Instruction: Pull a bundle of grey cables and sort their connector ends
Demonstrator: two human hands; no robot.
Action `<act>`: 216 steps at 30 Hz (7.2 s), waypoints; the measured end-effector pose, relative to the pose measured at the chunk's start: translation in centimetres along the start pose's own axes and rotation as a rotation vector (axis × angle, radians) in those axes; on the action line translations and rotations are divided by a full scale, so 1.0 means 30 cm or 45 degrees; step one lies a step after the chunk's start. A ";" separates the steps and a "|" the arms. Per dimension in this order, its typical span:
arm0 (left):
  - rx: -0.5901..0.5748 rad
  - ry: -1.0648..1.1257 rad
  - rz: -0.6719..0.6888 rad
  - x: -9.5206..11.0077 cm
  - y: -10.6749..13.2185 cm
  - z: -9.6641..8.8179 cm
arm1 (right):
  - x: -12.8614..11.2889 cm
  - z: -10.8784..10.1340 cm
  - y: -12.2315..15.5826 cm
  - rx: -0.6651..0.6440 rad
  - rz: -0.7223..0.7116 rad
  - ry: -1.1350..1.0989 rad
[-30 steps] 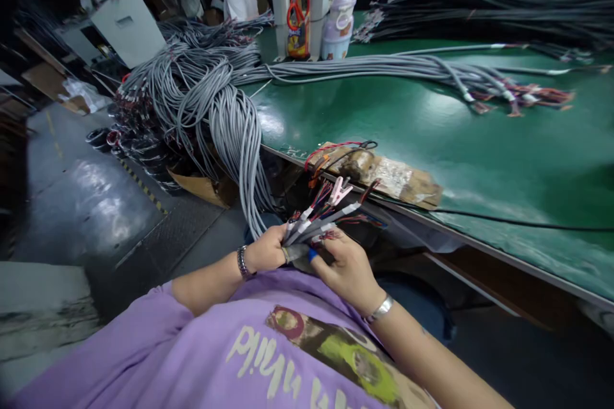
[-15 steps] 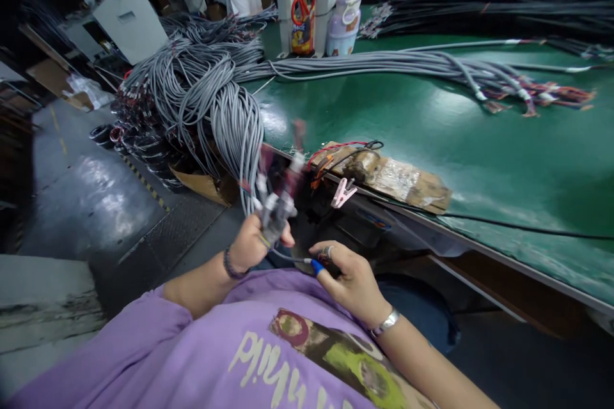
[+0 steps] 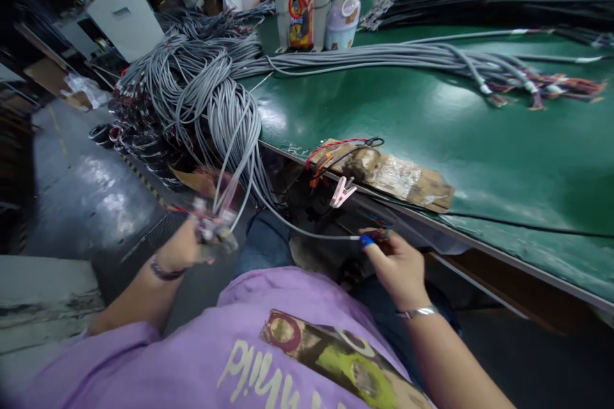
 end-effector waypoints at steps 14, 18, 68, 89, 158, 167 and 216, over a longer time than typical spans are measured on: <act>-0.087 0.266 0.161 -0.020 -0.284 0.430 | -0.262 0.128 0.077 -0.493 0.119 -0.505; -0.012 0.309 0.041 -0.068 -0.294 0.423 | -0.228 0.147 0.096 -0.464 0.247 -0.641; 0.151 0.249 -0.207 -0.096 -0.273 0.450 | -0.288 0.184 0.058 -0.415 0.350 -0.773; 0.366 0.413 -0.193 -0.099 -0.272 0.415 | -0.267 0.157 0.058 -0.358 0.284 -0.624; 0.300 0.637 -0.247 -0.063 -0.274 0.408 | -0.199 0.134 0.059 -0.337 0.334 -0.985; -0.064 0.771 -0.322 -0.007 -0.310 0.445 | -0.209 0.161 -0.093 -0.453 0.639 -1.246; 0.180 0.687 -0.226 -0.010 -0.330 0.482 | -0.264 0.200 -0.127 -0.433 0.618 -1.418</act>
Point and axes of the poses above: each hand's wrist, its own y-axis away from the middle knuckle, its own z-axis out of the palm, x = y × z, the point moved 4 cm from there along -y, towards the middle knuckle, and after that the axes turned 9 degrees about -y, right-handed, at the moved point
